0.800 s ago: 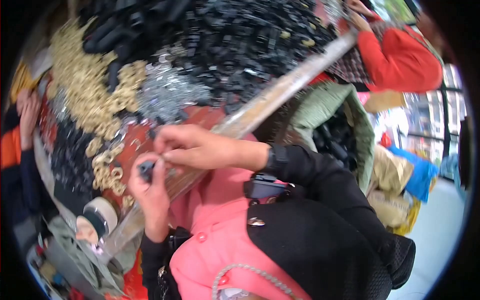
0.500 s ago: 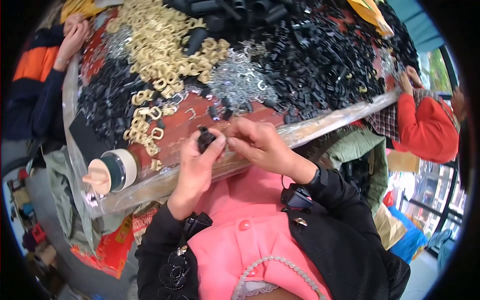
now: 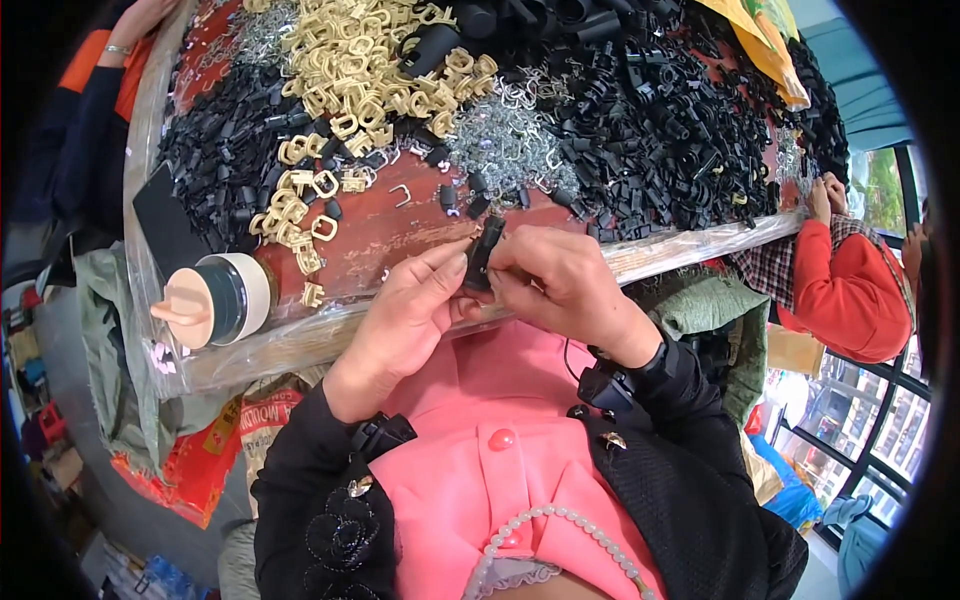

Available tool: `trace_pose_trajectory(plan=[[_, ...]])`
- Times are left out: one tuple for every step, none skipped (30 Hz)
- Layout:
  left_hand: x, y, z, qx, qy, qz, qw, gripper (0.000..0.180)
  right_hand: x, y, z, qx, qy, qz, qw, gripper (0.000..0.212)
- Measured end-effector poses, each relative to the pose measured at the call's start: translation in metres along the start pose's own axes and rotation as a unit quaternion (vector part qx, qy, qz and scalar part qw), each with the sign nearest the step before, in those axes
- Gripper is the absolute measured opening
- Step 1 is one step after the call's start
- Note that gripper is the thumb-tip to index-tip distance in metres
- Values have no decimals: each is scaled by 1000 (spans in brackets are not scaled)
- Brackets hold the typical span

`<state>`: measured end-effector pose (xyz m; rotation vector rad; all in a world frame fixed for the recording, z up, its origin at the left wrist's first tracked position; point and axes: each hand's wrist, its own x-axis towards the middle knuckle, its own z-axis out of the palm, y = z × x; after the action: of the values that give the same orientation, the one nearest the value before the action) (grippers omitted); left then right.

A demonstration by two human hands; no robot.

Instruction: The person assembles components by hand by inserting a small beige clip into a black plastic part and then sliding that assembly into a larger black cylindrical sleeve. This process is repeated multiple times with parts taken from the table.

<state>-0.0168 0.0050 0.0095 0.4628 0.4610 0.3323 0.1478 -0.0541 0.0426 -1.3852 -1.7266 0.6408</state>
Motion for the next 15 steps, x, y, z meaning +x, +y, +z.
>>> trace_pose_trajectory(plan=[[-1,-1,1,-2,1,0,1000,33,0,-1,1,-24,0,-24,999,11],[-1,0,3,14,14,5,1000,33,-1,-1,1,-48,-1,-48,998,12],[-2,0,5,30,27,10,999,34,-1,-1,1,-47,-3,-47,998,12],[-3,-1,6,46,40,15,998,35,-2,0,1,-66,-6,-56,996,13],[-4,-2,7,45,41,15,998,35,-3,1,1,-85,-10,-65,994,13],[-4,-3,7,83,43,15,995,35,-2,2,1,-104,-13,-75,992,13],[-5,-4,8,122,45,15,991,35,-2,1,0,-104,-13,-76,992,13],[-5,-5,9,160,46,15,986,35,-3,0,0,-110,-38,-61,991,13],[-6,-4,11,160,46,17,986,35,-3,-1,-1,-116,-61,-46,990,12],[-8,-3,14,180,45,10,983,36,-3,-3,-2,-122,-85,-30,988,12],[-10,-2,17,200,43,3,979,36,-3,-4,-2,-122,-86,-31,988,12],[-11,-2,18,220,42,-5,975,37,-2,-6,-2,-121,-92,-18,988,11],[-11,-2,18,219,43,-4,975,37,-1,-7,-2,-120,-99,-6,988,11],[-10,-2,18,193,48,-6,980,37,0,-7,-2,-118,-105,6,987,10],[-9,-2,16,167,53,-7,984,36,2,-5,0,-117,-107,5,987,10]])
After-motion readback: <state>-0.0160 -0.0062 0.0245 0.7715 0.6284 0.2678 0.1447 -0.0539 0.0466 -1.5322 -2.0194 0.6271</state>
